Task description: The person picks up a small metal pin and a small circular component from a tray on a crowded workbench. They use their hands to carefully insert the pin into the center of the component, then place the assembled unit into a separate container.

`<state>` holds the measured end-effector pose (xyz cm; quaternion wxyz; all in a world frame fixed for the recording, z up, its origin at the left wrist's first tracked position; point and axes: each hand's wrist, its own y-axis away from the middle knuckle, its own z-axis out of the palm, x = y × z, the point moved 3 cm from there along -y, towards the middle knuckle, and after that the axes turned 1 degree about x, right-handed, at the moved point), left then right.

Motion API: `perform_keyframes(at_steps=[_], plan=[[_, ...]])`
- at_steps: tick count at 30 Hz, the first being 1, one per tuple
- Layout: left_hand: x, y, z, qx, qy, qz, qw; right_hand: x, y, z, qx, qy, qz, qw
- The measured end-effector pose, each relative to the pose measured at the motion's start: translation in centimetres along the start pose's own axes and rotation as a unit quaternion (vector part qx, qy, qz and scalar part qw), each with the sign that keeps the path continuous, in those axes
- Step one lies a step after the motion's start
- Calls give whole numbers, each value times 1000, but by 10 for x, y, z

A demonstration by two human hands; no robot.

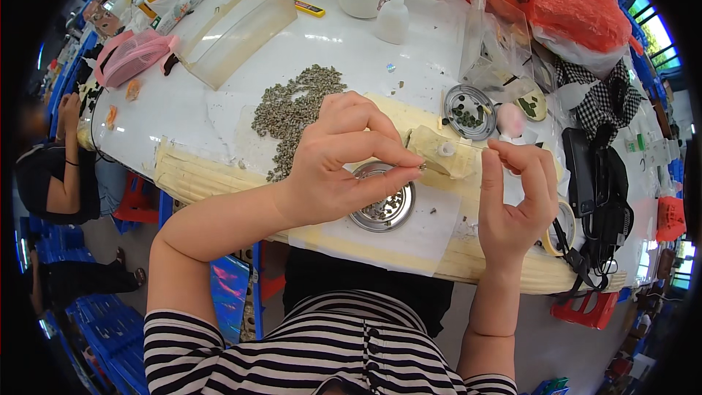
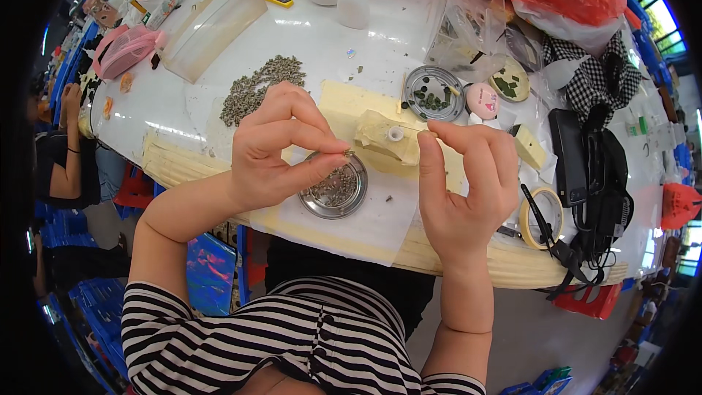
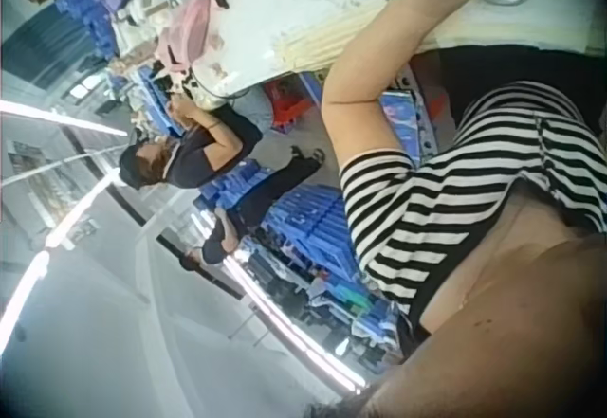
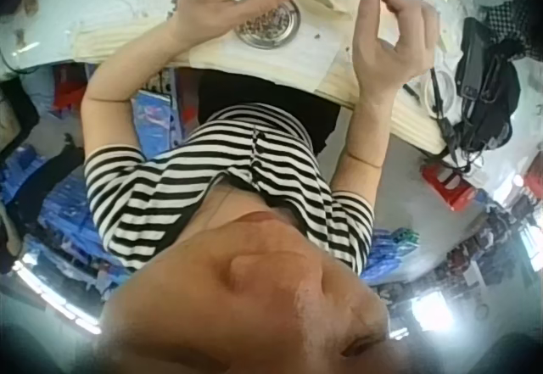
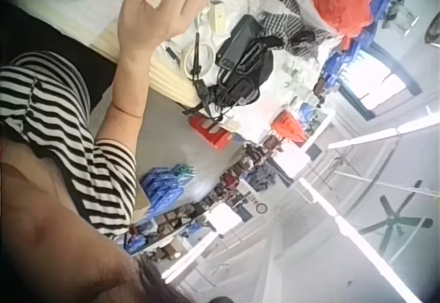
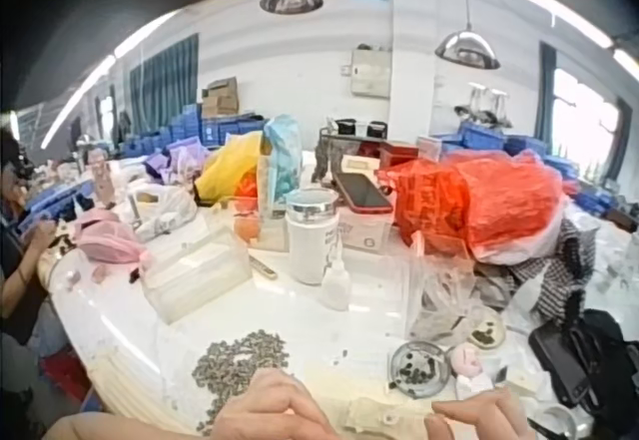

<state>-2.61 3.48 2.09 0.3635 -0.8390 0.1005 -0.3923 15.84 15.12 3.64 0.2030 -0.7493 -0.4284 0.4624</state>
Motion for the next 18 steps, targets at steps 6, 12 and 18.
perform_keyframes(at_steps=[6, 12, 18], plan=[[0, 0, 1, -4, 0, 5, 1000, -6, 6, -3, -2, -160, 19, 987], [1, -1, 2, -8, 1, 6, 1000, -7, 10, 1, -31, -226, 61, 972], [1, 0, 2, -9, 2, 6, 1000, -6, 10, 2, -30, -221, 54, 973]])
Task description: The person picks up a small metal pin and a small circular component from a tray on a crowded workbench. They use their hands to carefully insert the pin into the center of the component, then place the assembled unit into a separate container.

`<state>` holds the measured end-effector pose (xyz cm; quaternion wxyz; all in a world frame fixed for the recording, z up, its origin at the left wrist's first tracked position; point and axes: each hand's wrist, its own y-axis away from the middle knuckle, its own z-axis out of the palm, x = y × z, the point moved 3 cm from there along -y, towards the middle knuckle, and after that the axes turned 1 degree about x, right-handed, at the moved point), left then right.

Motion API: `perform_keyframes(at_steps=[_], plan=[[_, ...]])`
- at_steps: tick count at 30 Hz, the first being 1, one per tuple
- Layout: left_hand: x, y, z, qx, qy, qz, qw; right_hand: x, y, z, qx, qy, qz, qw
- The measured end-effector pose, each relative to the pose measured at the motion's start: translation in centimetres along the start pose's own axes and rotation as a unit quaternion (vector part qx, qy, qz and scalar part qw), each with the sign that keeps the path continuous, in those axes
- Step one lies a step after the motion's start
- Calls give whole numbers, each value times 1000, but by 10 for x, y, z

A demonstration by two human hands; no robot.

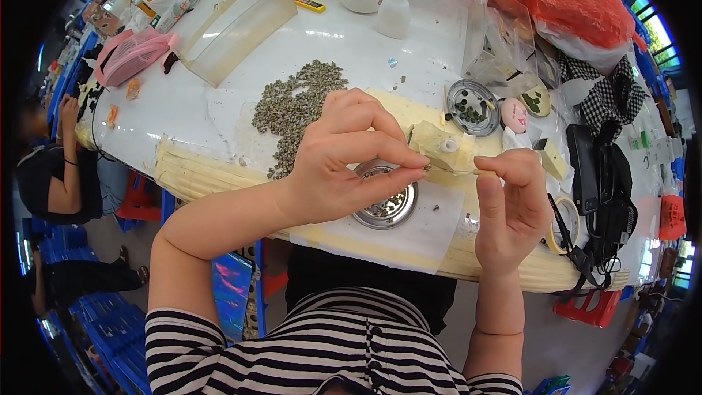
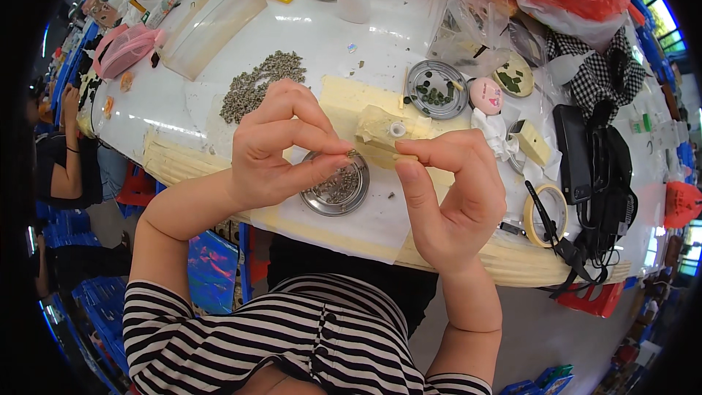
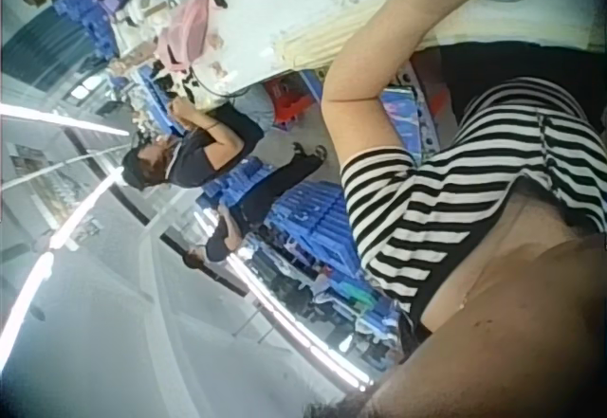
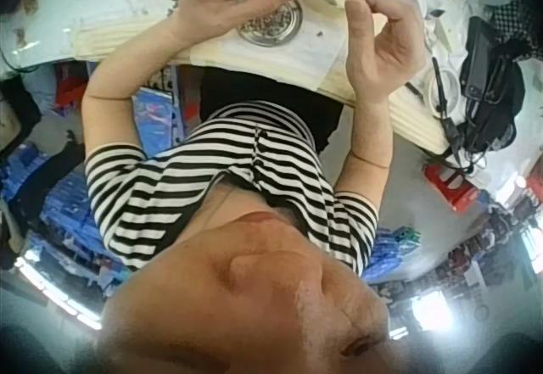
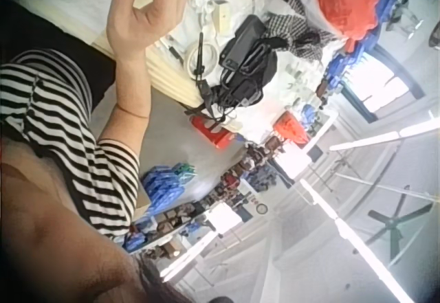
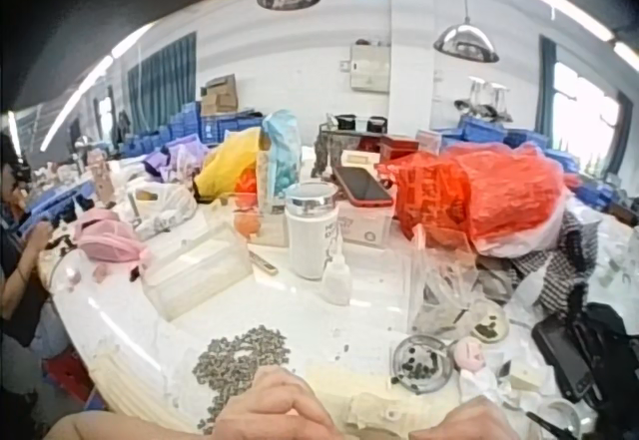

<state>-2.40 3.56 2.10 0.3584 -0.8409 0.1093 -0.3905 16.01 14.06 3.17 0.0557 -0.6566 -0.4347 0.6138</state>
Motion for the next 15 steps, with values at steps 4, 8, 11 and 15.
perform_keyframes(at_steps=[4, 8, 11, 15], plan=[[0, 0, -1, 0, -2, 4, 1000, -1, -1, 1, 1, 0, -2, 1000], [0, 0, 0, -1, 3, 5, 1000, 0, -1, 1, 0, 6, -3, 1000], [0, 0, -1, -1, 4, 7, 1000, 0, -1, 1, 1, 4, 2, 1000], [-1, 0, -1, -1, 6, 5, 1000, 0, 0, -3, 46, -19, 64, 997]])
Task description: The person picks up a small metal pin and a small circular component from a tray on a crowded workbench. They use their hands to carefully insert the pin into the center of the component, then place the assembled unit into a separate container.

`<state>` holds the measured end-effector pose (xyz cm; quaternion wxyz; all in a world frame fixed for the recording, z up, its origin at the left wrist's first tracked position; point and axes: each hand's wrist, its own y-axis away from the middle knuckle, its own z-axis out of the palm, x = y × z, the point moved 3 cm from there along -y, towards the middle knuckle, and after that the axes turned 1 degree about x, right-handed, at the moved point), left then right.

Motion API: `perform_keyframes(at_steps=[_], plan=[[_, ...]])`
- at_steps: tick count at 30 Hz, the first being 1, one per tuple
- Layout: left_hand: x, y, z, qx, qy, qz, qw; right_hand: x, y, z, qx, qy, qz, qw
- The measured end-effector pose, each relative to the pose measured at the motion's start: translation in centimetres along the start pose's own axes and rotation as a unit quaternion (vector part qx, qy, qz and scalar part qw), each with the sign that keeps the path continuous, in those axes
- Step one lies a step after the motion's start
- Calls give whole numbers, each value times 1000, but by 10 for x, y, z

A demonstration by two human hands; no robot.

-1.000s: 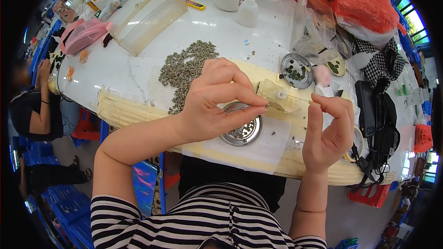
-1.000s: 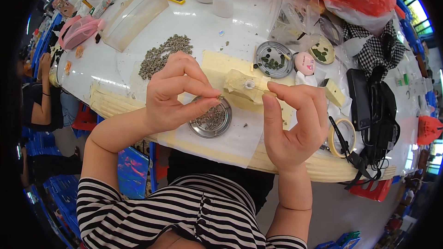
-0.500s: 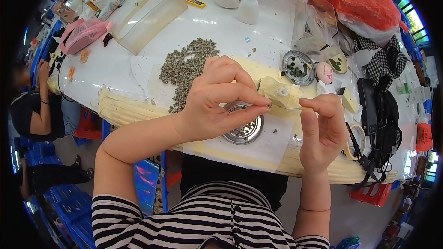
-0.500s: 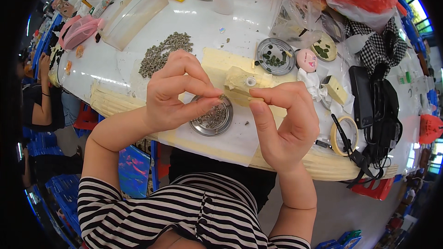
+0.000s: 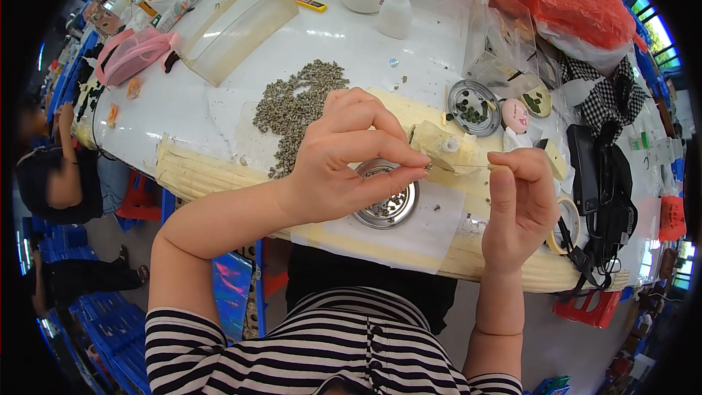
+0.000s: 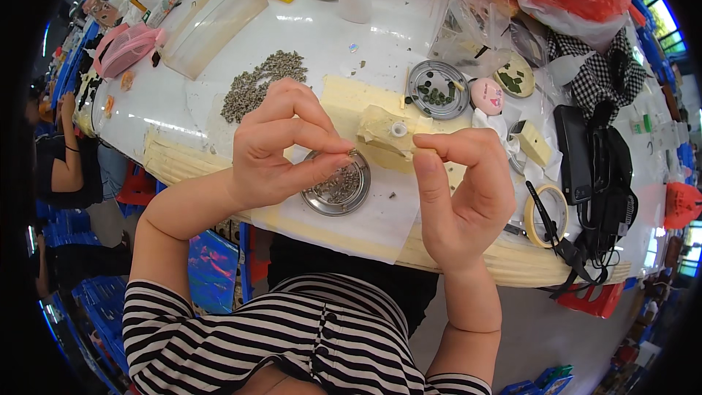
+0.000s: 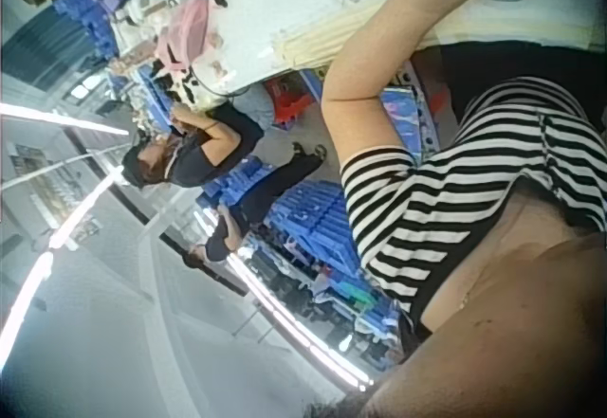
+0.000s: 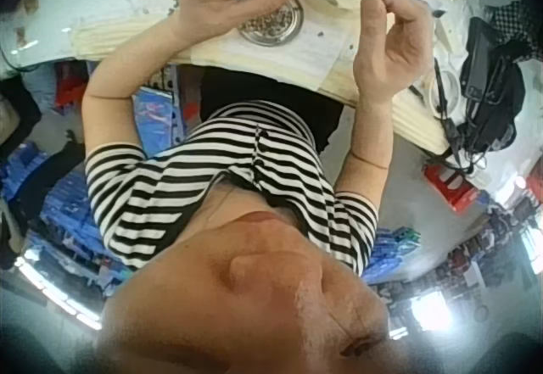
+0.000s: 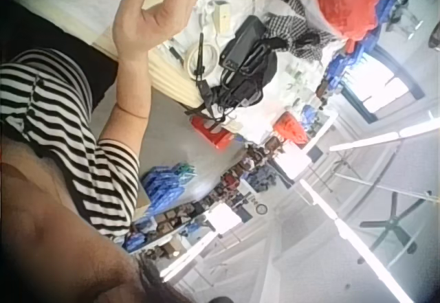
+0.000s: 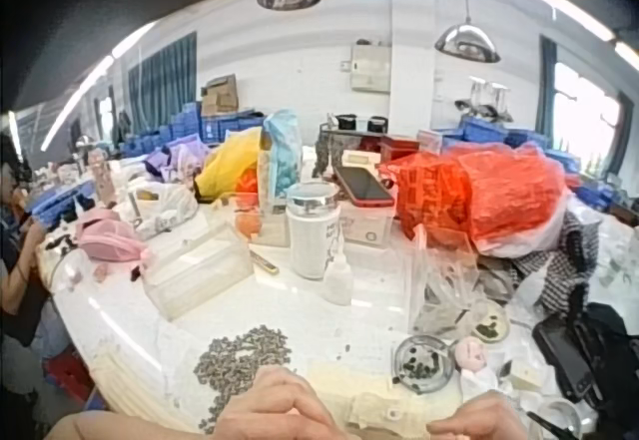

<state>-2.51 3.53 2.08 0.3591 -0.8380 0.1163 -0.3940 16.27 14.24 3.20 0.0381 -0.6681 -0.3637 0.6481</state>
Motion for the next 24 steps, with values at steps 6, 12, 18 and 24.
perform_keyframes(at_steps=[6, 12, 18, 24], plan=[[1, 0, 0, 1, -5, 0, 1000, 2, -12, 1, 6, 262, -140, 955], [1, 0, -1, 9, -10, 14, 1000, 2, -11, 7, -20, 309, -165, 936], [3, -1, 0, 9, -16, 29, 999, -5, 1, 15, -108, 92, -63, 988], [5, 0, -1, 15, -41, 40, 998, -5, 5, 21, -125, 52, -51, 989]])
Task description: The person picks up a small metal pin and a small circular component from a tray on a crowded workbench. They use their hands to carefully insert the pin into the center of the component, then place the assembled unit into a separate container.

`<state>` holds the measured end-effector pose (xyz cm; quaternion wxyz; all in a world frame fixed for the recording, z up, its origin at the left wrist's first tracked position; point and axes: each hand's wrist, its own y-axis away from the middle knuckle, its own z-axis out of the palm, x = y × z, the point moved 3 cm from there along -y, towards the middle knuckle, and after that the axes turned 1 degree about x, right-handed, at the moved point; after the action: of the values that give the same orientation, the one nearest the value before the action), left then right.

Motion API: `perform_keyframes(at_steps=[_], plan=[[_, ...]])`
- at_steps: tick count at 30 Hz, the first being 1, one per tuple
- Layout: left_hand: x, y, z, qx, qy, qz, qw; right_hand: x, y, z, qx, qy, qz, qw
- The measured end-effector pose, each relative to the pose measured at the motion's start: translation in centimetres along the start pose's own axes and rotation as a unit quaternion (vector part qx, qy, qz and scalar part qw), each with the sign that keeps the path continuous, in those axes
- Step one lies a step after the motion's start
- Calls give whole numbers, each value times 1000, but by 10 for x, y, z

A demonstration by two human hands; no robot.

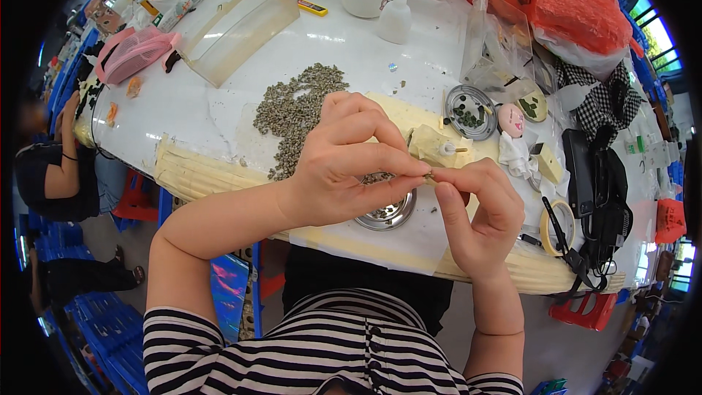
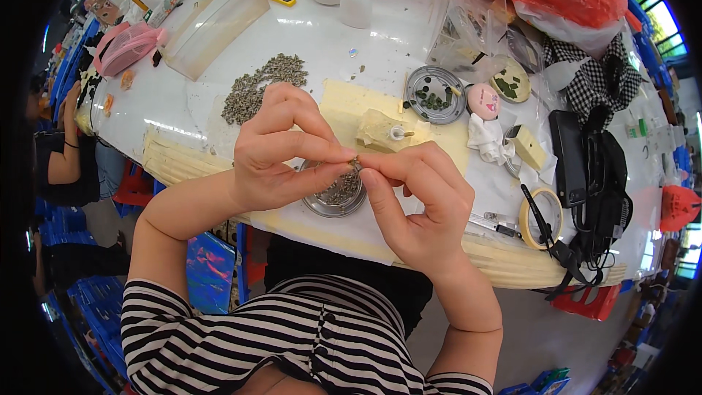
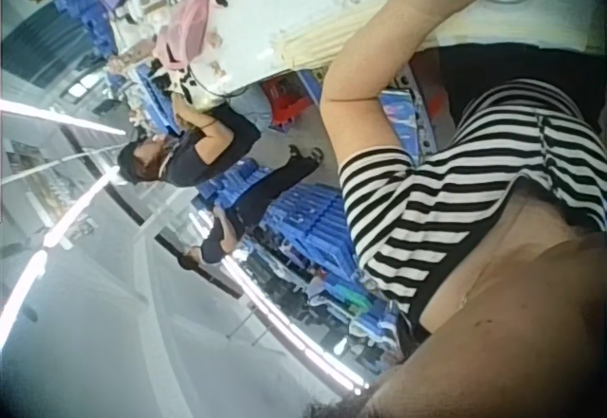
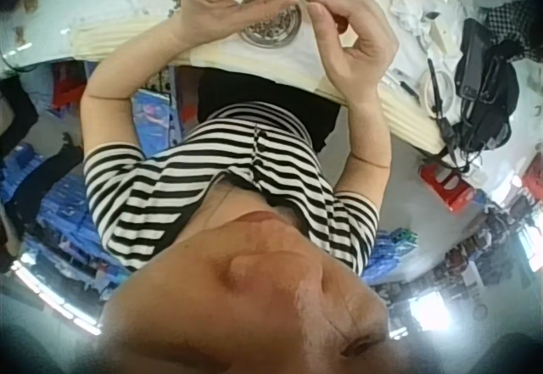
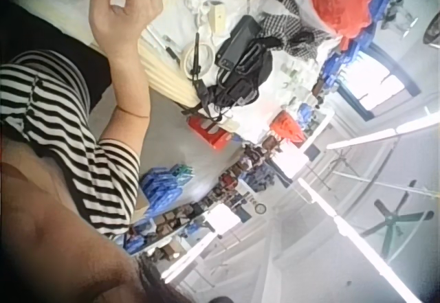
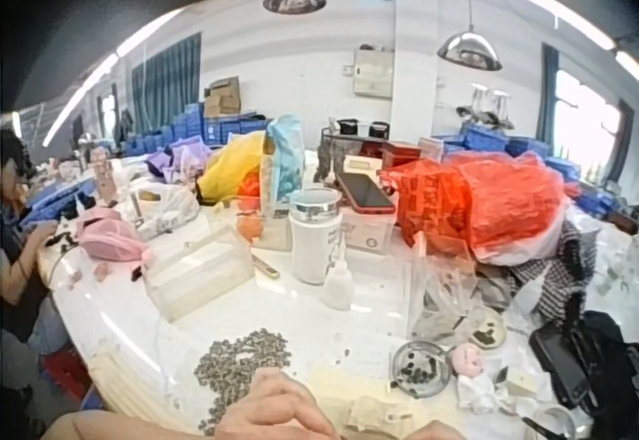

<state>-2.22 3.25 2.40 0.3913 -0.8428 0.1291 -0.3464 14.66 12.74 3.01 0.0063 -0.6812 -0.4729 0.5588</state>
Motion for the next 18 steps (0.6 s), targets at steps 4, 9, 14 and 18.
perform_keyframes(at_steps=[4, 9, 14, 18], plan=[[-1, 0, 1, 11, -13, -6, 1000, -7, -1, 0, 19, 70, -104, 992], [-2, 0, 1, 18, -7, -9, 1000, -8, 1, 2, 21, 106, -117, 987], [-2, -1, 0, 11, 9, 6, 1000, 3, 4, 4, -8, -35, 10, 999], [0, -1, 0, -6, 13, 12, 1000, 9, 4, 6, -55, -131, 95, 985]])
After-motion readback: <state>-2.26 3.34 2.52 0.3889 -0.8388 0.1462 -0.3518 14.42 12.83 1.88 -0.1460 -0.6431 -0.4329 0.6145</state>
